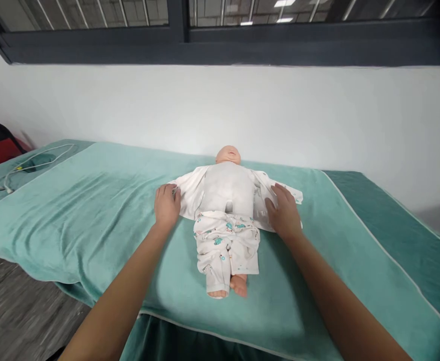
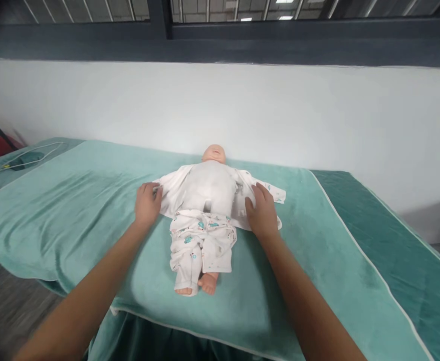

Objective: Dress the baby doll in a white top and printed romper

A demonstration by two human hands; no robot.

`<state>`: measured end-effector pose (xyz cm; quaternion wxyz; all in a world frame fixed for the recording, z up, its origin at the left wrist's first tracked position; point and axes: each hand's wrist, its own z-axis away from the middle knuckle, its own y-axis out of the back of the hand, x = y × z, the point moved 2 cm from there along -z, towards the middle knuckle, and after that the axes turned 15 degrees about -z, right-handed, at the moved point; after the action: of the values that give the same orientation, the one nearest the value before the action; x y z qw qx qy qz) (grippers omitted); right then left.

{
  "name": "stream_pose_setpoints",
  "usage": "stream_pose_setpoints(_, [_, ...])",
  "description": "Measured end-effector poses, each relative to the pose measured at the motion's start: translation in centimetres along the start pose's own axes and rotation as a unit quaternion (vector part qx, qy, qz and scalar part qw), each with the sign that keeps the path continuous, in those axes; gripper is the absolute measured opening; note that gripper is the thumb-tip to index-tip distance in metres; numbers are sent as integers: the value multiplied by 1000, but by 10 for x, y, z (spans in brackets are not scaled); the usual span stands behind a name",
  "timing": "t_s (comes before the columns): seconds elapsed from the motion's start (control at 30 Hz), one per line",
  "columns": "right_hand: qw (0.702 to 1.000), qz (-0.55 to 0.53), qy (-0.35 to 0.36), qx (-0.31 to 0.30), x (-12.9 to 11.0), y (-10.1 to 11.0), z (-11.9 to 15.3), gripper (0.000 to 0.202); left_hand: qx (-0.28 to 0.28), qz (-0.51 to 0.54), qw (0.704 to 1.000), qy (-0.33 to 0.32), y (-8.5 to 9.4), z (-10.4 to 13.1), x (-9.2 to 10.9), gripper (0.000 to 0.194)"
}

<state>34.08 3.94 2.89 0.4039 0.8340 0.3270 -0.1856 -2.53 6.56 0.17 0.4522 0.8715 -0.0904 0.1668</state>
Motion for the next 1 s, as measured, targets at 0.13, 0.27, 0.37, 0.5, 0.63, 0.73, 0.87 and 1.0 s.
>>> stream_pose_setpoints(0.13, [994, -7, -103, 35, 21, -20, -53, 46, -38, 49, 997, 48, -21, -43, 16, 28])
stream_pose_setpoints(0.27, [973, -2, -229, 21, 43, -33, -81, 46, -103, 79, 986, 105, -48, -76, 35, 30])
stream_pose_setpoints(0.37, [973, -28, -227, 21, 50, -38, -82, 42, -126, 105, 977, 135, -61, -83, 42, 29])
stream_pose_setpoints(0.5, [976, -74, -200, 34, 53, -38, -79, 32, -104, 142, 978, 112, -65, -81, 43, 23])
stream_pose_setpoints(0.63, [974, -18, -210, 79, 62, -34, -85, 27, -76, 126, 981, 123, -66, -86, 36, 18])
stream_pose_setpoints(0.73, [970, 9, -224, 95, 72, -29, -90, 25, -63, 98, 980, 160, -67, -93, 27, 14])
stream_pose_setpoints(0.87, [973, 37, -208, 89, 74, -24, -85, 21, -57, 89, 980, 166, -65, -92, 19, 9])
stream_pose_setpoints(1.0, [994, 49, -56, 83, 47, -24, -71, 35, -22, 61, 990, 127, -54, -74, 21, 16])
